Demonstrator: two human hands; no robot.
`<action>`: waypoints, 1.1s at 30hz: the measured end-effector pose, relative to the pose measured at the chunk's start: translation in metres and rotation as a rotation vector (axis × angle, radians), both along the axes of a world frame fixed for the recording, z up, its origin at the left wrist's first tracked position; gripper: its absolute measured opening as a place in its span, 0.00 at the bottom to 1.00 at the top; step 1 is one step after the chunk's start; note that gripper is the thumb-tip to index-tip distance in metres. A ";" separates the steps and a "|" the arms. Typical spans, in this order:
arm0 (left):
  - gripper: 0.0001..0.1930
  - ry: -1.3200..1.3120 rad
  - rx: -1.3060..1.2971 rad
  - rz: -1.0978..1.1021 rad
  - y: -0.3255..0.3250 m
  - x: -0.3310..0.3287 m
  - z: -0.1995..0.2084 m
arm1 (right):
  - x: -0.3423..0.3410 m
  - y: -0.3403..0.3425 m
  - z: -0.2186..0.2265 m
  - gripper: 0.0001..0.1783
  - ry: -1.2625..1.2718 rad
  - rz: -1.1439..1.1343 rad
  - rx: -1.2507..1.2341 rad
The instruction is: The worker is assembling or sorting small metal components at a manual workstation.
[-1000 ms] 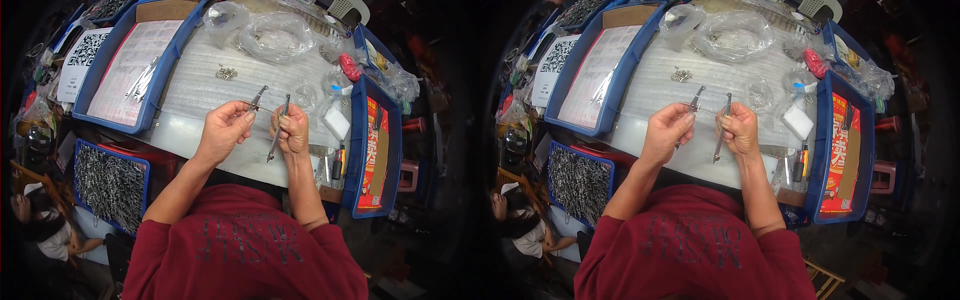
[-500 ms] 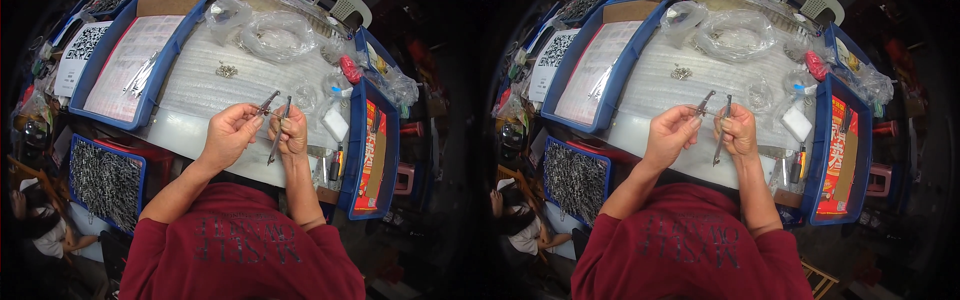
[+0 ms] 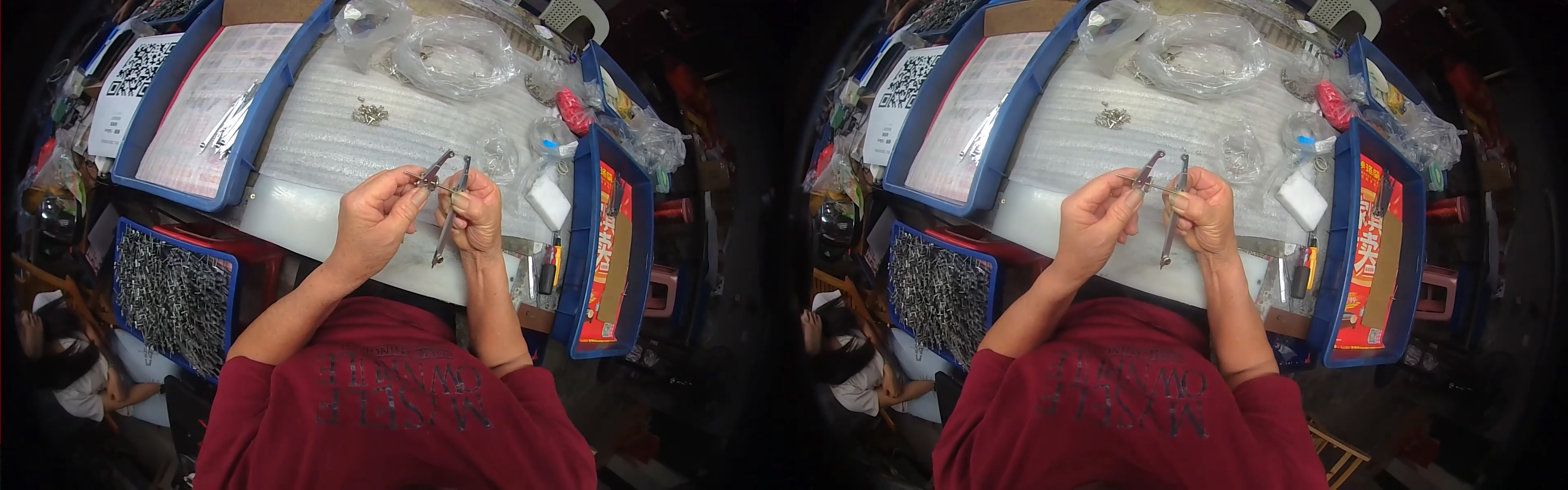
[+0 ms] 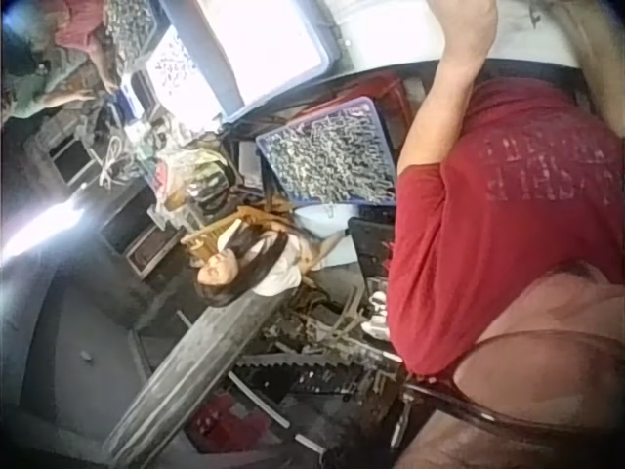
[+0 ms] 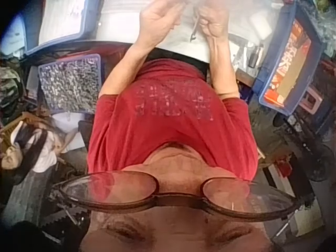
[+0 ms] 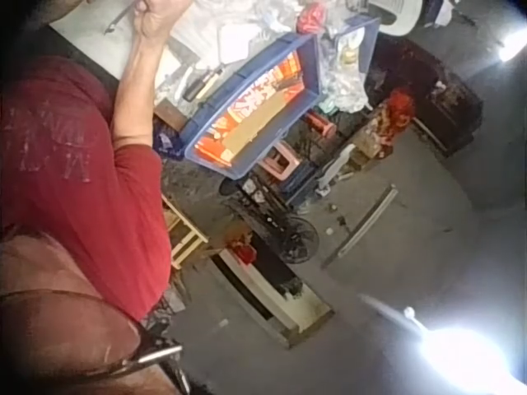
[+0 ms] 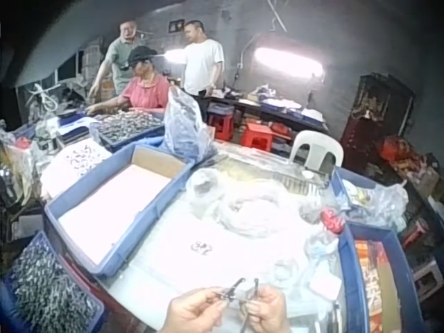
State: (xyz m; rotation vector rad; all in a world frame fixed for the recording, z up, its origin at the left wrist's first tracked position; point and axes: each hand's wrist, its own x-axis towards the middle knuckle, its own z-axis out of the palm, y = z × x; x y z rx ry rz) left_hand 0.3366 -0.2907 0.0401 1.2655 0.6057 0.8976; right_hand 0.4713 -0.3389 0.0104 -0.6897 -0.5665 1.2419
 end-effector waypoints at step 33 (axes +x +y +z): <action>0.08 -0.011 -0.005 0.061 -0.004 0.001 -0.003 | -0.001 0.000 -0.001 0.07 -0.025 0.000 -0.026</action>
